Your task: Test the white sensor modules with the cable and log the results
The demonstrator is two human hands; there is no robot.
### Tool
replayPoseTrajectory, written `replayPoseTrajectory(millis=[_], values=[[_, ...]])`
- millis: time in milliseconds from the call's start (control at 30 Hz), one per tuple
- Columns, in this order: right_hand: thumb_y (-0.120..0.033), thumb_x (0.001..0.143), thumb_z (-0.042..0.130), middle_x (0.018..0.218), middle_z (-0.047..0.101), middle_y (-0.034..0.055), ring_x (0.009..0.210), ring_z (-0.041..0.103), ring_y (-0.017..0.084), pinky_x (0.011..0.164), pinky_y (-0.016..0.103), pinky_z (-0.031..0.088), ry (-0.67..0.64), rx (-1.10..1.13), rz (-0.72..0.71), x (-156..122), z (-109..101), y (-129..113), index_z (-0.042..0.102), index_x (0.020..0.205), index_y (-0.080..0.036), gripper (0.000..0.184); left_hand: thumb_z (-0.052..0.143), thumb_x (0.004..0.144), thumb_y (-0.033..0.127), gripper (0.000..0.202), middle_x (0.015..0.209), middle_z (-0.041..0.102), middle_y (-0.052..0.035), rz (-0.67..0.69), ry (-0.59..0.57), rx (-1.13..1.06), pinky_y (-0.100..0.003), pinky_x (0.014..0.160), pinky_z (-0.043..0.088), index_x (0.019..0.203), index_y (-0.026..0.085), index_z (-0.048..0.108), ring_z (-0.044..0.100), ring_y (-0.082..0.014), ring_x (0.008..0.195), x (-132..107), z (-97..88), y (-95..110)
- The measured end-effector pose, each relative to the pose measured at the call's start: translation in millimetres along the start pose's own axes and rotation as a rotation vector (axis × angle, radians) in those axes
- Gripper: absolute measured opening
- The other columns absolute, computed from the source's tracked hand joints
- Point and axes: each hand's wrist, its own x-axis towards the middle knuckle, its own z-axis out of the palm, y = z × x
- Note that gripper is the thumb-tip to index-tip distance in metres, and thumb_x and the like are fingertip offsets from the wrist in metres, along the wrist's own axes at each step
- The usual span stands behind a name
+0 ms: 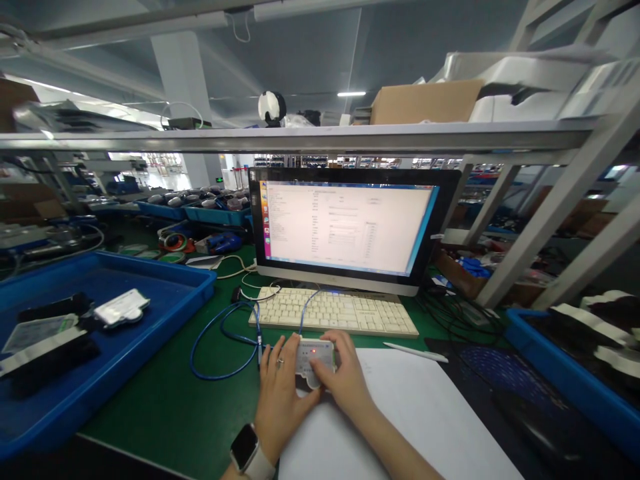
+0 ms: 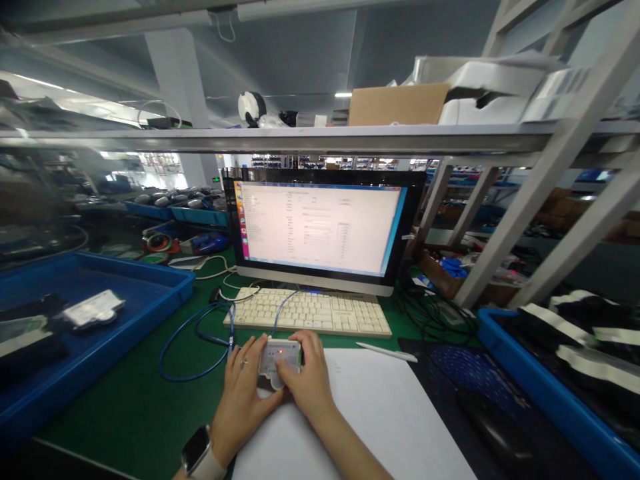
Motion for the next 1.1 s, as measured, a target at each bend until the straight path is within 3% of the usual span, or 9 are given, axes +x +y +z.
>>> replayPoseTrajectory(millis=[933, 1100], values=[[-0.023, 0.071, 0.06, 0.105, 0.05, 0.0072, 0.102, 0.046, 0.021, 0.09, 0.034, 0.038, -0.019, 0.015, -0.004, 0.5, -0.8, -1.7, 0.052, 0.097, -0.019, 0.027, 0.06, 0.076, 0.038, 0.07, 0.127, 0.049, -0.0113, -0.016, -0.003, -0.008, -0.047, 0.103, 0.026, 0.133, 0.015, 0.028, 0.041, -0.0274, 0.121, 0.7, 0.3, 0.7], [-0.027, 0.075, 0.057, 0.103, 0.051, 0.0068, 0.101, 0.046, 0.02, 0.089, 0.033, 0.037, -0.019, 0.015, -0.042, 2.1, -2.1, 1.1, 0.053, 0.097, -0.018, 0.023, 0.055, 0.08, 0.048, 0.066, 0.13, 0.047, -0.0112, 0.022, -0.022, -0.088, -0.05, 0.106, 0.02, 0.133, 0.016, 0.033, 0.035, -0.0286, 0.126, 2.7, -7.4, -5.2]])
